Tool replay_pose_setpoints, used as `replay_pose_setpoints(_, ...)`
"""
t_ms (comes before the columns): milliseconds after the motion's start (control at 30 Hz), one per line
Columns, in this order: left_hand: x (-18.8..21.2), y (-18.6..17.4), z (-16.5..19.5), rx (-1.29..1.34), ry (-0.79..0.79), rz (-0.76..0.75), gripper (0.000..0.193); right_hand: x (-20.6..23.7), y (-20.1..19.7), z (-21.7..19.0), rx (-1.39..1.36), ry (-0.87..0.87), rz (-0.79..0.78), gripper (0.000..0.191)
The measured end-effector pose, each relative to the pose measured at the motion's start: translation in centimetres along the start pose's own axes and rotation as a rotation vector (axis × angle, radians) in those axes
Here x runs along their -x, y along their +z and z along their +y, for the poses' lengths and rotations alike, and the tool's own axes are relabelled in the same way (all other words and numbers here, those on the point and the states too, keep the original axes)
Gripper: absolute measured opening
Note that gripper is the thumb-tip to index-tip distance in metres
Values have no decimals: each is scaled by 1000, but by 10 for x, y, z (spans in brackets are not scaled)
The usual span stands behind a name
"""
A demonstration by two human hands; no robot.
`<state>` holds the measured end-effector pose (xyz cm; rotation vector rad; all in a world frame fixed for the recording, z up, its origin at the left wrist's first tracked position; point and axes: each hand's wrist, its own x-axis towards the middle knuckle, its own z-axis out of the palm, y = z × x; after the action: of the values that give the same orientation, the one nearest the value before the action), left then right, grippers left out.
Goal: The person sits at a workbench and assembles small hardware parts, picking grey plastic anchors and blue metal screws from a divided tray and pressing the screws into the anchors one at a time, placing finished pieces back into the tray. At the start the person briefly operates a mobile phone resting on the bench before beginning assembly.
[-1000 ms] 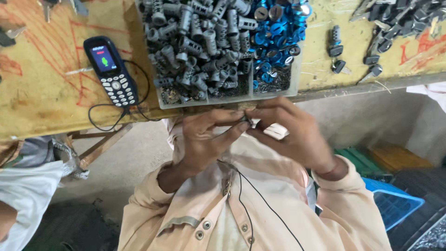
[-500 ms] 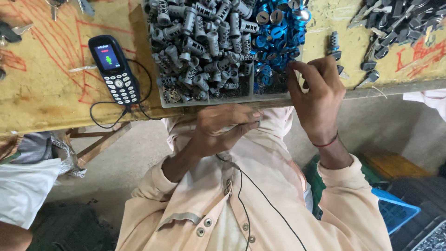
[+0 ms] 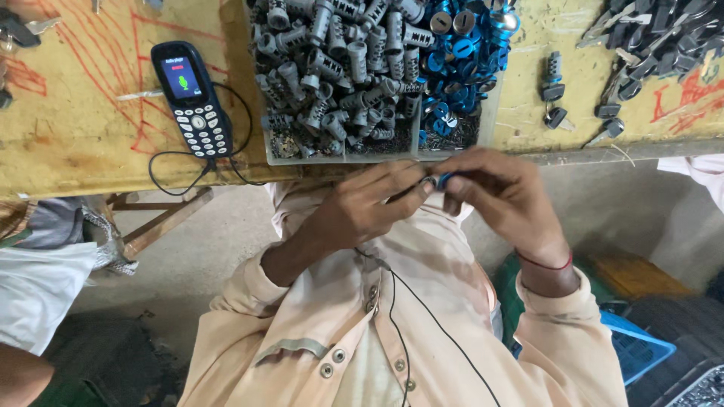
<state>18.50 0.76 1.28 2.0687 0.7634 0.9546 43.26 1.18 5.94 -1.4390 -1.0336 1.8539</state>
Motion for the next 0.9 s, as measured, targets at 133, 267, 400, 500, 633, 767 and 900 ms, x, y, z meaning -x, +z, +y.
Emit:
replay_pose_setpoints(133, -4, -7, 0, -104, 124, -11, 16, 0, 5, 8, -96, 28, -46, 24)
replay_pose_setpoints(267, -7, -13, 1, -171, 182, -46, 18, -4, -5, 20, -13, 34, -170, 17)
replay_pose_setpoints(400, -10, -9, 7, -71, 130, 85, 33, -9, -6, 32, -146, 23, -359, 28)
replay_pose_setpoints(500, -8, 3, 21, 40, -91, 164, 43, -7, 17, 32, -358, -19, -315, 28)
replay_pose_setpoints(633, -10, 15, 24, 42, -103, 234, 44, 0, 29, 12, -439, -33, -198, 32)
replay_pose_setpoints(767, -14, 12, 21, 35, -105, 300, 40, 14, -33, -3, 896, -427, 376, 29)
replay_pose_setpoints(900, -16, 5, 20, 118, -125, 282, 36, 14, -90, 22, 1361, -376, 535, 29)
